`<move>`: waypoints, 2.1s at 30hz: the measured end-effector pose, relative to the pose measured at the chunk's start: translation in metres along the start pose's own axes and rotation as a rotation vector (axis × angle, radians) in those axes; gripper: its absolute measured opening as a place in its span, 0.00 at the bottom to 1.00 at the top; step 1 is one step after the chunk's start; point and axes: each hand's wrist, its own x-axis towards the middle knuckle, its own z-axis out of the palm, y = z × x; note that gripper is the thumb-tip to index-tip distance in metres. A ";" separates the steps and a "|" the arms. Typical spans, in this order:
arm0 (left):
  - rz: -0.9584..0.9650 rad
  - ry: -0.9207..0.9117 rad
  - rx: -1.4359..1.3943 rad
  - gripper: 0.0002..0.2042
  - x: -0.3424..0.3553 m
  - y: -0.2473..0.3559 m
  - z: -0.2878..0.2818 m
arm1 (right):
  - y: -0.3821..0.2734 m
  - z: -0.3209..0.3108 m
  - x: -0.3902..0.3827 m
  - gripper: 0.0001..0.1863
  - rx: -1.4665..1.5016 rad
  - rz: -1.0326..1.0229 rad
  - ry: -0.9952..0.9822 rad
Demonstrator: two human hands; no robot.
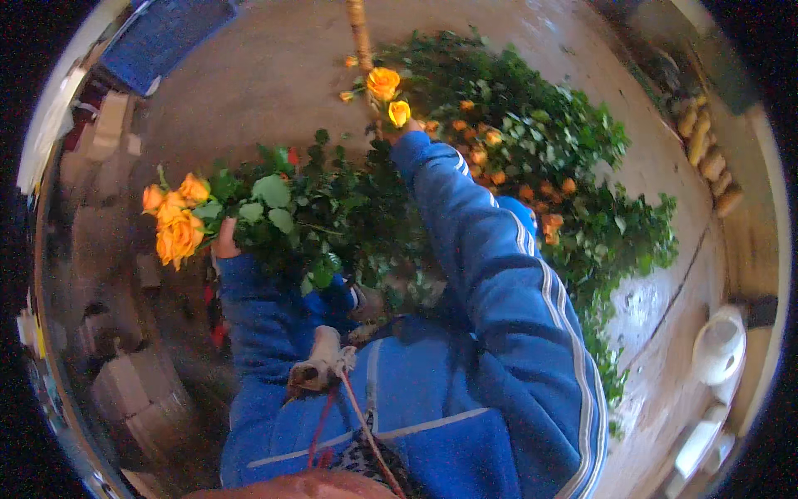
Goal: The person arranges yellow roses by hand, picking up stems and leaves from the floor and assembling them into small bouquets. They repeatedly gather, align, and place the flowers into bundles.
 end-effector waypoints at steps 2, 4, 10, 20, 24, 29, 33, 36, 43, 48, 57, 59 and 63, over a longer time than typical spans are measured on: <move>-0.008 0.031 -0.063 0.13 0.002 0.002 0.001 | -0.018 -0.028 -0.005 0.14 -0.186 -0.333 0.179; -0.538 0.086 -0.852 0.15 0.005 0.007 0.009 | -0.049 -0.086 -0.020 0.15 -0.322 -0.565 0.265; -0.527 0.048 -0.958 0.19 0.016 0.025 0.016 | -0.190 -0.308 -0.134 0.19 -1.100 -0.702 0.090; -0.492 0.113 -0.808 0.19 0.011 0.017 0.022 | -0.091 -0.418 -0.250 0.27 -1.776 0.019 0.106; 0.183 0.029 -0.020 0.16 0.011 -0.025 0.003 | -0.039 -0.414 -0.266 0.42 -1.612 0.673 -0.176; -0.150 -0.035 -0.449 0.20 0.012 -0.017 0.004 | -0.062 -0.432 -0.304 0.31 -1.534 0.422 -0.027; -0.495 -0.151 -0.900 0.19 0.010 0.034 0.015 | -0.074 -0.443 -0.387 0.32 -1.642 0.427 -0.073; -0.401 -0.108 -0.849 0.21 0.005 0.053 0.014 | -0.074 -0.411 -0.434 0.32 -1.576 0.584 -0.234; -0.109 -0.307 -0.803 0.26 -0.001 0.073 0.016 | -0.104 -0.252 -0.349 0.22 -1.066 0.245 -0.169; 0.056 -0.569 -0.839 0.31 0.006 0.101 0.031 | -0.144 -0.074 -0.179 0.18 -0.051 -0.270 -0.243; 0.080 -0.488 -0.756 0.34 0.011 0.088 0.016 | -0.202 0.061 -0.131 0.30 -0.083 -0.306 -0.527; 0.029 -0.612 -0.821 0.32 0.019 0.078 0.017 | -0.189 0.045 -0.124 0.25 -0.463 -0.376 -0.458; -0.035 -0.515 -0.797 0.23 0.021 0.037 0.009 | -0.166 -0.016 -0.078 0.15 -0.575 -0.627 0.014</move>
